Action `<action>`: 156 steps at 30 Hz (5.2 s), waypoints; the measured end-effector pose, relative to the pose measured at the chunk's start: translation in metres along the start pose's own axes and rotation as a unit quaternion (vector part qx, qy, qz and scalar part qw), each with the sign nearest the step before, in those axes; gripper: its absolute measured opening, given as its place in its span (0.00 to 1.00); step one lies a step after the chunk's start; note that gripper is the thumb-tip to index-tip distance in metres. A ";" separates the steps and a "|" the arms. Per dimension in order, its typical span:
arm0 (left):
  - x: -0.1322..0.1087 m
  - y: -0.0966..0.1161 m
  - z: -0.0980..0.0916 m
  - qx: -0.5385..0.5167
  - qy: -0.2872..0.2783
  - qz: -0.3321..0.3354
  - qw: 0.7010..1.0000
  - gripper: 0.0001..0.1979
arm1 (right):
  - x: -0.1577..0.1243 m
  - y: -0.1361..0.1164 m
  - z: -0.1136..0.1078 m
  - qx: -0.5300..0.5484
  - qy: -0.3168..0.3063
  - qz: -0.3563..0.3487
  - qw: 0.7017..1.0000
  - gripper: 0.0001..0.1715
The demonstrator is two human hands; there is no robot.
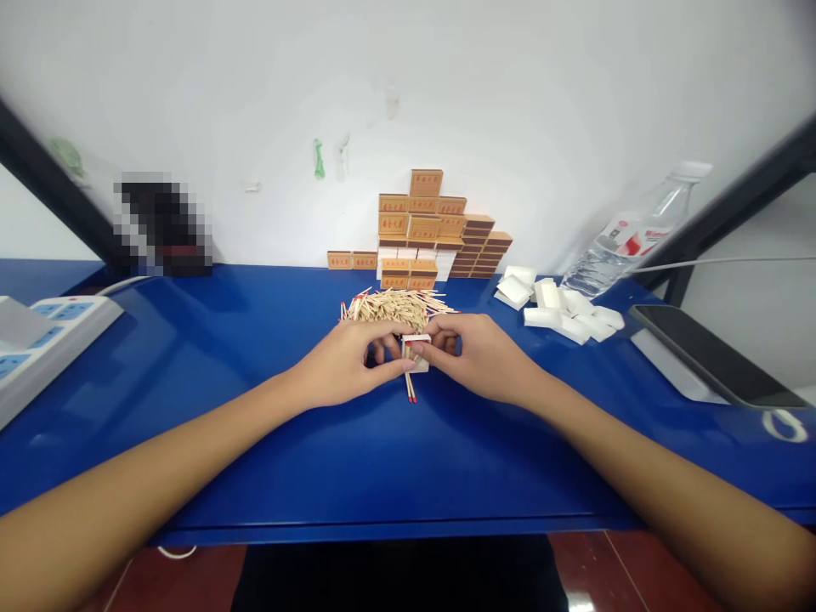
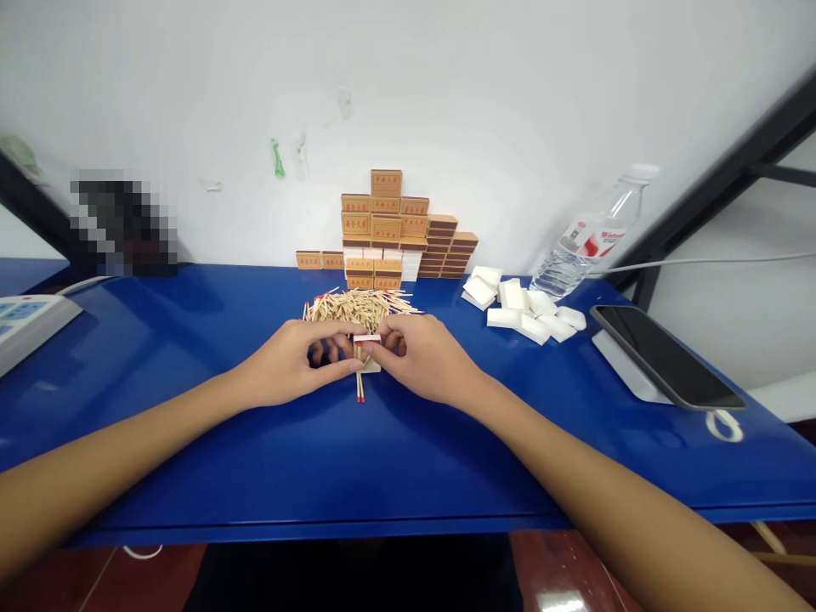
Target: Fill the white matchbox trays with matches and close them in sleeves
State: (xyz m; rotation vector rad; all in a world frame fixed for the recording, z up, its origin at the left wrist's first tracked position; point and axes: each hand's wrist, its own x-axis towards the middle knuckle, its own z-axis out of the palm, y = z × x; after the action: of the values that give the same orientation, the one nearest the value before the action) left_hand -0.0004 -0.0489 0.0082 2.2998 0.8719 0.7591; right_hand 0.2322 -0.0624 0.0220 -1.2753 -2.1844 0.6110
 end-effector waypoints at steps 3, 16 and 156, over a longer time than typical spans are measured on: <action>0.000 -0.001 0.001 -0.006 0.003 -0.012 1.000 0.17 | 0.000 -0.001 0.001 0.008 -0.009 0.007 1.000 0.16; 0.001 -0.001 0.002 -0.026 0.007 -0.020 0.999 0.14 | -0.009 -0.009 -0.020 -0.056 -0.091 -0.173 0.979 0.09; -0.005 -0.001 -0.005 0.167 -0.043 0.062 0.983 0.15 | 0.019 0.061 -0.042 -0.102 -0.109 -0.003 0.989 0.10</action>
State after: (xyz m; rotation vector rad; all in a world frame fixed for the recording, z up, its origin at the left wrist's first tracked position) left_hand -0.0076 -0.0506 0.0092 2.6816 0.8777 0.5941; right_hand 0.2909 -0.0127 0.0204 -1.3583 -2.4833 0.5572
